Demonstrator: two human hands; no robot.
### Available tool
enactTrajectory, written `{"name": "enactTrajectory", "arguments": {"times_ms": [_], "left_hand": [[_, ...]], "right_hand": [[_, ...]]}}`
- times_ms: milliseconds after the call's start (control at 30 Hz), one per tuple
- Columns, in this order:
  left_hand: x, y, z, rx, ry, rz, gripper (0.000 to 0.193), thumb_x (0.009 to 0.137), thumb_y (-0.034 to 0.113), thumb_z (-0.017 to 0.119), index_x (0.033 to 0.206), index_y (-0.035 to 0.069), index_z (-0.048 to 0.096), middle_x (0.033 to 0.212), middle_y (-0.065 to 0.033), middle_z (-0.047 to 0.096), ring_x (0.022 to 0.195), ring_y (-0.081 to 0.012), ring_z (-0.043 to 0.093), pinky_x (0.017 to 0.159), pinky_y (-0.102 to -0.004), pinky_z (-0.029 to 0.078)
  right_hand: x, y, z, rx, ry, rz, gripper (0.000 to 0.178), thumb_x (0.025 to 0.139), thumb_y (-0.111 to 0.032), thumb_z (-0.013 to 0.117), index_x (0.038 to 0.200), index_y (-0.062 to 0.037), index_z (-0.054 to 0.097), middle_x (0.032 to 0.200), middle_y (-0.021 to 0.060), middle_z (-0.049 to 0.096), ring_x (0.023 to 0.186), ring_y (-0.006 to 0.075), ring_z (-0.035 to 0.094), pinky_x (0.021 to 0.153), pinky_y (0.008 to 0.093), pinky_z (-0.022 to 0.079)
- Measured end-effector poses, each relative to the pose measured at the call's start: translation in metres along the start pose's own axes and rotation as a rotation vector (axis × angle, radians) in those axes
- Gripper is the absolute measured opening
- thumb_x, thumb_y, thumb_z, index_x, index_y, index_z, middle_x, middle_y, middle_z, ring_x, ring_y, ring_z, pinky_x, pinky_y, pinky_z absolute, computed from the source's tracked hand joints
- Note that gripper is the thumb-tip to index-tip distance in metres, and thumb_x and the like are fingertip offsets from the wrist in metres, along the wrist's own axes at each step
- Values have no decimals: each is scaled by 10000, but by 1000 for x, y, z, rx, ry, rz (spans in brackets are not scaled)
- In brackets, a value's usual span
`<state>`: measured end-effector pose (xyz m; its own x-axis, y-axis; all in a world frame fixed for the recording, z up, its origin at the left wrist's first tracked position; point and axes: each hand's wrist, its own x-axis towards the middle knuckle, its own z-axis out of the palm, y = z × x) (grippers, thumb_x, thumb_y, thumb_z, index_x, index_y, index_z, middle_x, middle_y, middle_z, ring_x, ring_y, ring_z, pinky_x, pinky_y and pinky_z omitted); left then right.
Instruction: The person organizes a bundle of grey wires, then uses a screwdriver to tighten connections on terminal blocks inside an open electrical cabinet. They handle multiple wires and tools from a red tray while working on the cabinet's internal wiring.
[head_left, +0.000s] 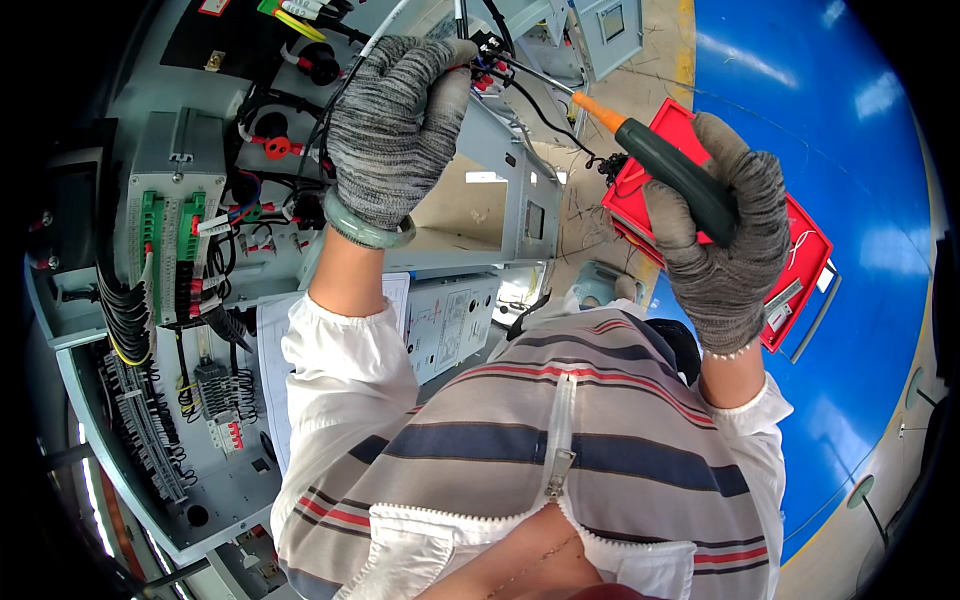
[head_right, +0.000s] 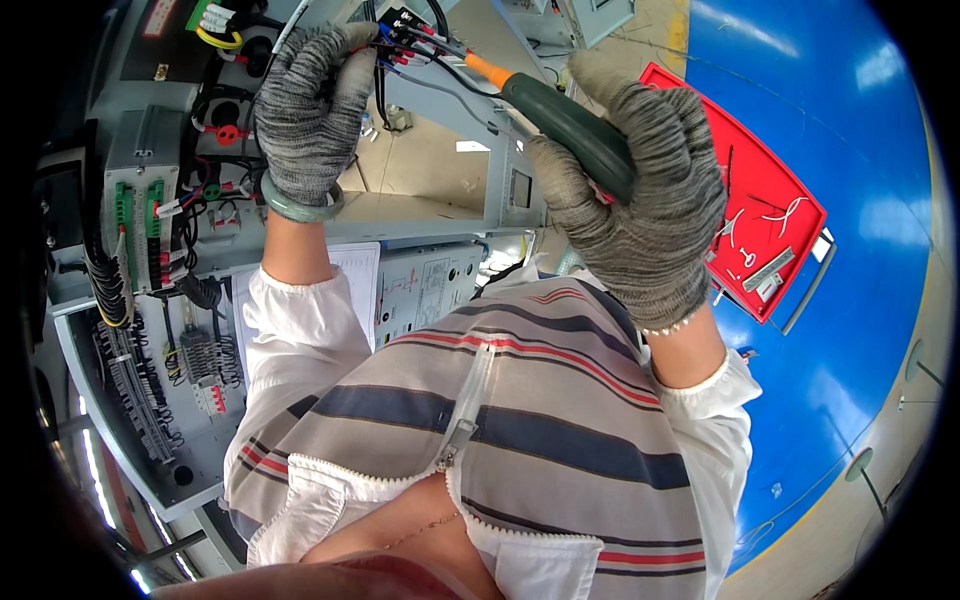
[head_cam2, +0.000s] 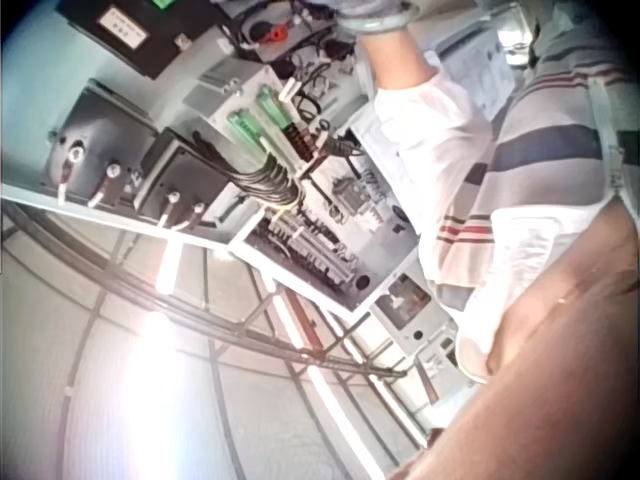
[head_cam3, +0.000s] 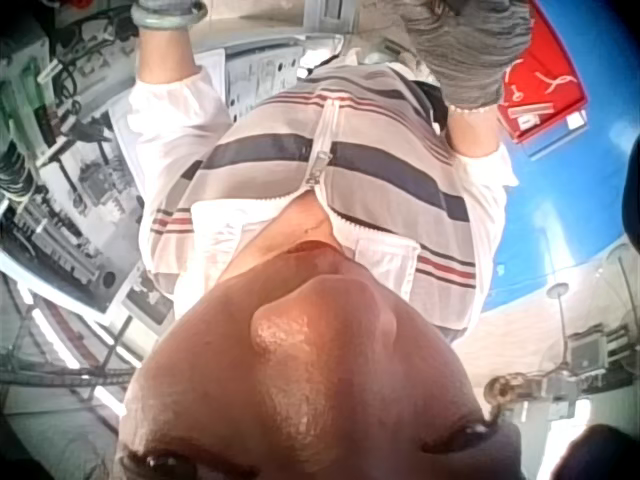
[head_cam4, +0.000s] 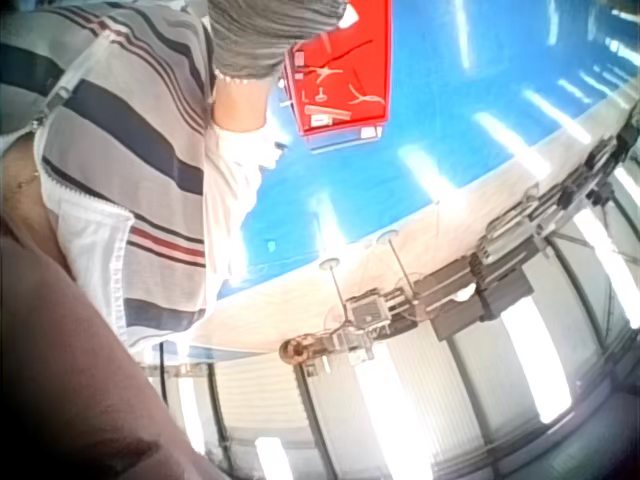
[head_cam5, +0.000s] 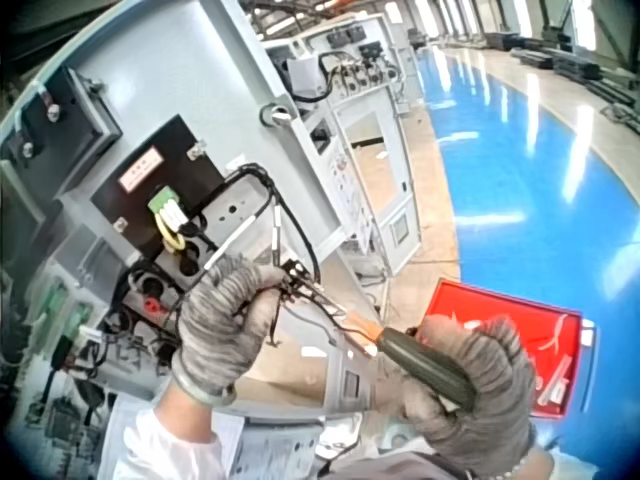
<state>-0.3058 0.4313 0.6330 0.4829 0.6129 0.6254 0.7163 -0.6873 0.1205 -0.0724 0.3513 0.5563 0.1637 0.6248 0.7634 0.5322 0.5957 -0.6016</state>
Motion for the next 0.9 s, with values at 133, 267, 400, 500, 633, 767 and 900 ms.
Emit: {"name": "enactTrajectory", "arguments": {"times_ms": [133,267,400,500,633,767,900], "left_hand": [[8,8,-8,136,-53,78,185,775,38,656,956,75,666,829,-75,614,745,-170,604,689,-268,482],[15,12,-9,145,-73,120,175,786,48,653,959,69,667,849,-69,636,776,-158,613,718,-264,484],[27,12,0,-2,17,155,136,773,106,653,908,100,660,777,-86,610,682,-245,602,627,-312,497],[25,6,5,-29,65,178,137,772,111,655,909,101,660,777,-82,615,684,-242,604,632,-315,497],[31,14,-6,55,-23,143,127,770,74,637,895,87,650,779,-89,610,690,-246,600,628,-313,490],[38,24,-10,138,-82,157,127,732,9,623,851,56,626,766,-91,576,704,-259,572,619,-346,464],[49,44,-19,400,-185,182,89,728,80,628,815,73,641,732,-76,560,723,-263,552,632,-386,440]], "right_hand": [[-8,8,14,214,191,122,395,727,-155,714,1068,-18,566,1007,97,631,817,253,587,741,339,476],[3,-2,6,-24,155,-129,374,758,-62,676,1108,-8,553,1077,139,586,946,206,574,829,318,479],[1,3,9,197,160,17,362,766,-42,656,1109,-10,542,1100,133,568,917,188,573,820,313,483],[3,-4,5,279,92,160,356,785,-35,630,1126,-10,529,1089,128,572,918,185,570,818,313,478],[6,-3,2,121,95,50,298,804,-15,588,1099,-14,548,1065,128,582,961,188,555,836,317,464],[15,-3,2,54,117,-146,215,767,-13,584,977,-42,620,925,113,616,885,267,577,820,338,450],[14,-8,2,194,105,37,280,700,20,570,964,-50,629,945,114,612,877,273,581,773,332,476]]}}
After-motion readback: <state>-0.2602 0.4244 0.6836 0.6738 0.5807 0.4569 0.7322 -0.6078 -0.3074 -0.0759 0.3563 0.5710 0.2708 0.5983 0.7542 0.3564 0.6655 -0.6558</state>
